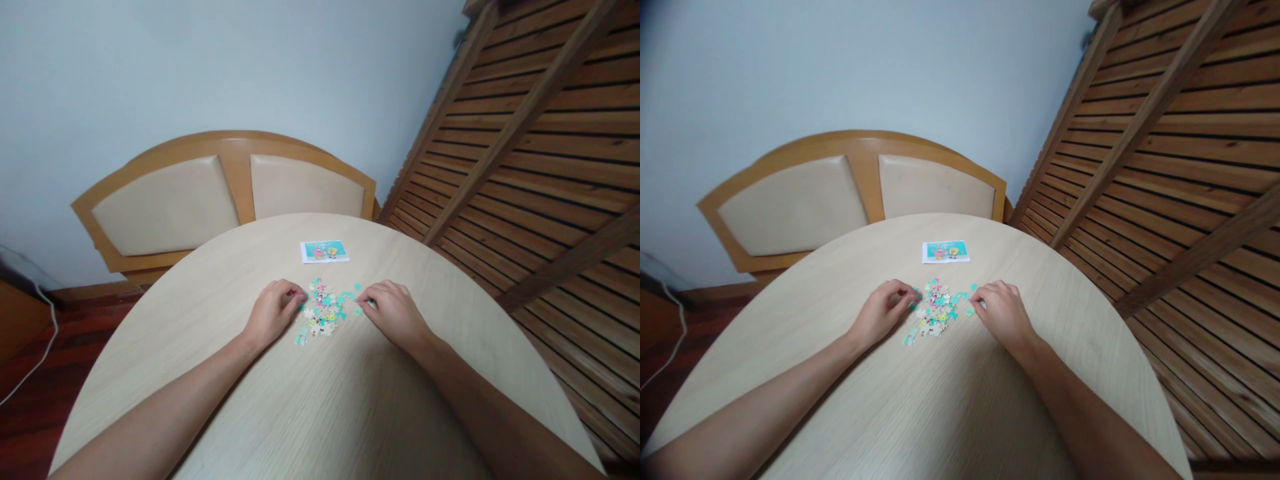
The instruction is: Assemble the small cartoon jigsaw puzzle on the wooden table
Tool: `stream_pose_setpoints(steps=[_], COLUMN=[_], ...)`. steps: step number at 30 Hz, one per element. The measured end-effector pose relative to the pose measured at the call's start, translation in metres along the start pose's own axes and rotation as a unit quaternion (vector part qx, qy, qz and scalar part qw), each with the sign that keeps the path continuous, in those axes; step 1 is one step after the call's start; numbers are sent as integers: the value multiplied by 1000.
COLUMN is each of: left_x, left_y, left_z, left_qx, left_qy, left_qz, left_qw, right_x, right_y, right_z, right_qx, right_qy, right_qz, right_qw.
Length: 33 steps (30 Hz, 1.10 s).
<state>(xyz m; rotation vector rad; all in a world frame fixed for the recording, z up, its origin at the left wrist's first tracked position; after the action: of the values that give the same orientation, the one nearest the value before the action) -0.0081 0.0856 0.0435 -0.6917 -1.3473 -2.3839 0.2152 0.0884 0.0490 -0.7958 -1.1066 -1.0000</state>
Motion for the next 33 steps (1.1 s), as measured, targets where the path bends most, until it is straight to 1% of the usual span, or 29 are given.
stream_pose_setpoints(steps=[2,4,6,10,13,16,18,20,23,25,27,29,33], left_x=[6,8,7,3,0,-3,-8,-18,-34,-41,-43,-43,-41], left_y=[-2,-2,-2,-4,-7,-4,4,18,39,43,41,37,36], left_z=[1,1,1,1,1,1,-1,-4,-12,-16,-17,-17,-15], left_qx=[0,-1,2,12,21,21,6,-30,-101,-120,-118,-112,-112], left_qy=[7,2,-8,-19,-21,-27,-45,-84,-156,-187,-200,-202,-198], left_qz=[48,106,139,147,149,144,128,98,64,63,63,58,38], left_qw=[999,994,990,989,988,989,991,991,980,973,971,971,973], right_x=[3,10,15,10,3,-4,-5,-5,-6,-5,-3,0,6], right_y=[-4,-13,-27,-60,-72,-72,-69,-66,-61,-60,-58,-55,-50], right_z=[-1,-3,-7,-16,-20,-19,-17,-16,-13,-12,-11,-10,-11], right_qx=[5,6,16,60,83,89,86,81,72,74,78,81,104], right_qy=[0,18,41,32,17,0,-4,-12,-28,-32,-32,-30,-30], right_qz=[-2,3,25,83,89,102,116,127,147,159,166,152,46], right_qw=[1000,1000,999,994,992,991,990,988,986,984,982,985,993])
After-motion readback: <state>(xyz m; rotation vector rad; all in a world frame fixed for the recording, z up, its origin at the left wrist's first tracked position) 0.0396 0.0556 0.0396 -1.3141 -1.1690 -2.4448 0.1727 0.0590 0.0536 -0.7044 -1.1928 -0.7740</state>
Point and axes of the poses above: each hand's wrist, its own z-axis towards the middle knuckle, its own x-axis out of the back of the hand, y = z × x, the point moved 10 cm from there along z, towards the middle knuckle, and after that the axes turned 12 degrees about -z, right-handed, at the moved point
